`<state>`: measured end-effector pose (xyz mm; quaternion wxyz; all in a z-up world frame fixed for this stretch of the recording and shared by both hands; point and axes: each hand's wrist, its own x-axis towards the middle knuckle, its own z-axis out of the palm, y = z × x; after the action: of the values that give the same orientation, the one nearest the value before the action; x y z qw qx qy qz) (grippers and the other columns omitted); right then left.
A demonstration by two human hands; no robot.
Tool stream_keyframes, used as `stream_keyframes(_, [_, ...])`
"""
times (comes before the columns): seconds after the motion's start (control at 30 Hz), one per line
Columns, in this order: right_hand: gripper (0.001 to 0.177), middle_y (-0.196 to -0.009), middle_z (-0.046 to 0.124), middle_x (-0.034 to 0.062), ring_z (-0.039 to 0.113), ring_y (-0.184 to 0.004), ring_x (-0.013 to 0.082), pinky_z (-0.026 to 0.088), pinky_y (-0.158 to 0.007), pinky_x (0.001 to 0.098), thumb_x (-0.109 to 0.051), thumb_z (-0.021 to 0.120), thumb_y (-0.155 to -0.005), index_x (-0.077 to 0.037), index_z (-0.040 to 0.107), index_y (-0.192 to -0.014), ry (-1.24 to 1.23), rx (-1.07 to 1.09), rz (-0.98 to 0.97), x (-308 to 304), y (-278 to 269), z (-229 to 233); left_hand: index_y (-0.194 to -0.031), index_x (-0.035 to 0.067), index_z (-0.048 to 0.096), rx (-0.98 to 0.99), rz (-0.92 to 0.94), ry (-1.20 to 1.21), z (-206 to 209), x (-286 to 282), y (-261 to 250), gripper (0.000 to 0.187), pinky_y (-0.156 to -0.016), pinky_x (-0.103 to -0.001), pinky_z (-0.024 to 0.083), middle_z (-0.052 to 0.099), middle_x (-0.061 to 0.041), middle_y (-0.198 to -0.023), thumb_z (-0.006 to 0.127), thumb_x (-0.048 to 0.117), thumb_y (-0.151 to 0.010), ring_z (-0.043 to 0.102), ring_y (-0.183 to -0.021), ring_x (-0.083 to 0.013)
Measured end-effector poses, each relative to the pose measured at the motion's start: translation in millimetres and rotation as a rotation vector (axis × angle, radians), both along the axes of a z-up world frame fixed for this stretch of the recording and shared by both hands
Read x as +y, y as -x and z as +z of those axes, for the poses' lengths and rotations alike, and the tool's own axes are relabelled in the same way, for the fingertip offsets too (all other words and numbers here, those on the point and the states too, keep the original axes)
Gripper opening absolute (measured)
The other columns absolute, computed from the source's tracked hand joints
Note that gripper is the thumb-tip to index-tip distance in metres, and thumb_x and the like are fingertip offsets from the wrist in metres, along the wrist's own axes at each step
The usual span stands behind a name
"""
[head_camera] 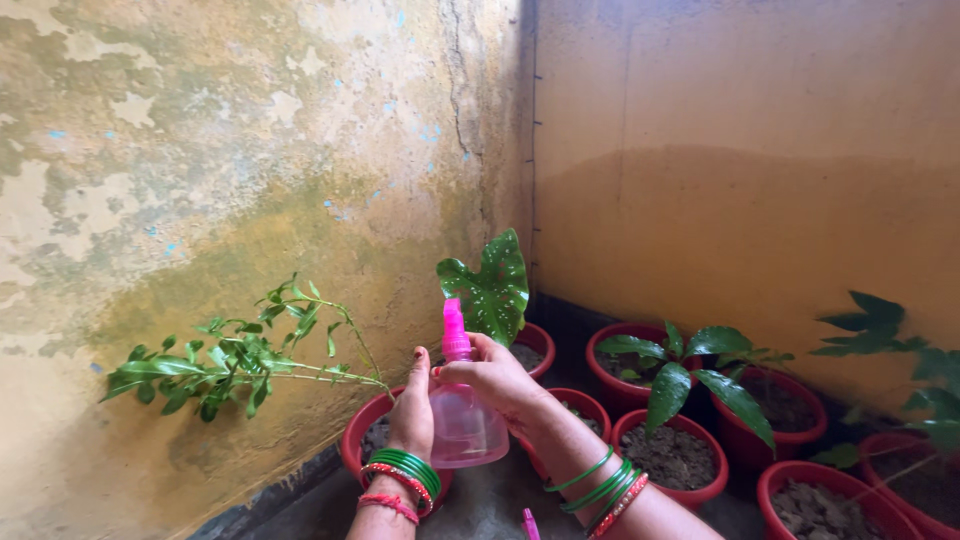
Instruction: The person uses a spray bottle to water several potted plants arranged along a wall.
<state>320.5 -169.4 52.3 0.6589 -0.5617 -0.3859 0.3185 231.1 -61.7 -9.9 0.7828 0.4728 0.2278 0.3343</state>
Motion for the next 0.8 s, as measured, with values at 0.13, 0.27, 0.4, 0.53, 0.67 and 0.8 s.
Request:
stream_keyframes(0.13, [0.054, -0.102, 0.072, 0.0088, 0.071, -0.090, 0.0155, 0.058, -0.082, 0.0306, -0.010, 0.076, -0.080, -0.006, 0.057, -0.131, 0.017, 0.012, 0.032, -11.1, -14.1, 2.3, -0.102, 0.006, 0.076, 0.160, 0.049, -0.123, 3.3, -5.7, -13.4, 0.069, -0.082, -0.032, 0.052, 0.074, -0.005, -0.100, 0.046, 0.068, -0.095, 0.065, -0.090, -0.0152])
stream_keyframes(0.27, [0.052, -0.102, 0.073, 0.0086, 0.071, -0.092, 0.0152, 0.058, -0.083, 0.0309, -0.012, 0.076, -0.082, 0.001, 0.061, -0.130, -0.017, -0.027, 0.064, -17.2, -21.5, 3.1, -0.103, 0.006, 0.077, 0.109, -0.005, -0.111, 4.7, -9.2, -20.1, 0.071, -0.085, -0.034, 0.052, 0.075, -0.007, -0.102, 0.045, 0.069, -0.094, 0.066, -0.094, -0.0179])
stream_keyframes(0.4, [0.056, -0.101, 0.073, 0.0067, 0.072, -0.092, 0.0142, 0.059, -0.083, 0.0304, -0.012, 0.075, -0.080, -0.007, 0.057, -0.134, 0.057, -0.029, -0.043, -26.9, -20.5, 2.7, -0.098, 0.003, 0.078, 0.188, 0.052, -0.196, 1.0, -16.0, -28.4, 0.073, -0.087, -0.036, 0.053, 0.076, -0.009, -0.103, 0.047, 0.069, -0.095, 0.066, -0.096, -0.0194])
stream_keyframes(0.53, [0.057, -0.103, 0.072, 0.0067, 0.071, -0.092, 0.0141, 0.058, -0.083, 0.0302, -0.011, 0.075, -0.081, -0.004, 0.058, -0.135, 0.000, -0.043, -0.027, -32.7, -17.6, 8.5, -0.100, 0.003, 0.080, 0.257, 0.066, -0.238, 3.2, -18.6, -31.9, 0.076, -0.087, -0.035, 0.052, 0.078, -0.012, -0.104, 0.042, 0.069, -0.096, 0.068, -0.096, -0.0204])
stream_keyframes(0.67, [0.061, -0.101, 0.071, 0.0062, 0.070, -0.092, 0.0136, 0.058, -0.082, 0.0300, -0.012, 0.074, -0.081, -0.007, 0.055, -0.138, 0.007, -0.068, -0.049, -41.6, -6.9, 14.0, -0.106, 0.000, 0.078, 0.180, 0.043, -0.219, 0.6, -21.5, -30.5, 0.078, -0.088, -0.035, 0.052, 0.077, -0.013, -0.108, 0.043, 0.068, -0.096, 0.067, -0.099, -0.0207])
stream_keyframes(0.8, [0.063, -0.100, 0.072, 0.0047, 0.070, -0.090, 0.0125, 0.058, -0.081, 0.0294, -0.011, 0.073, -0.079, -0.012, 0.052, -0.139, 0.066, -0.046, -0.086, -49.1, 1.6, 19.7, -0.108, -0.002, 0.078, 0.210, 0.045, -0.198, 1.1, -23.4, -31.0, 0.080, -0.090, -0.034, 0.052, 0.076, -0.013, -0.109, 0.043, 0.068, -0.096, 0.067, -0.101, -0.0210])
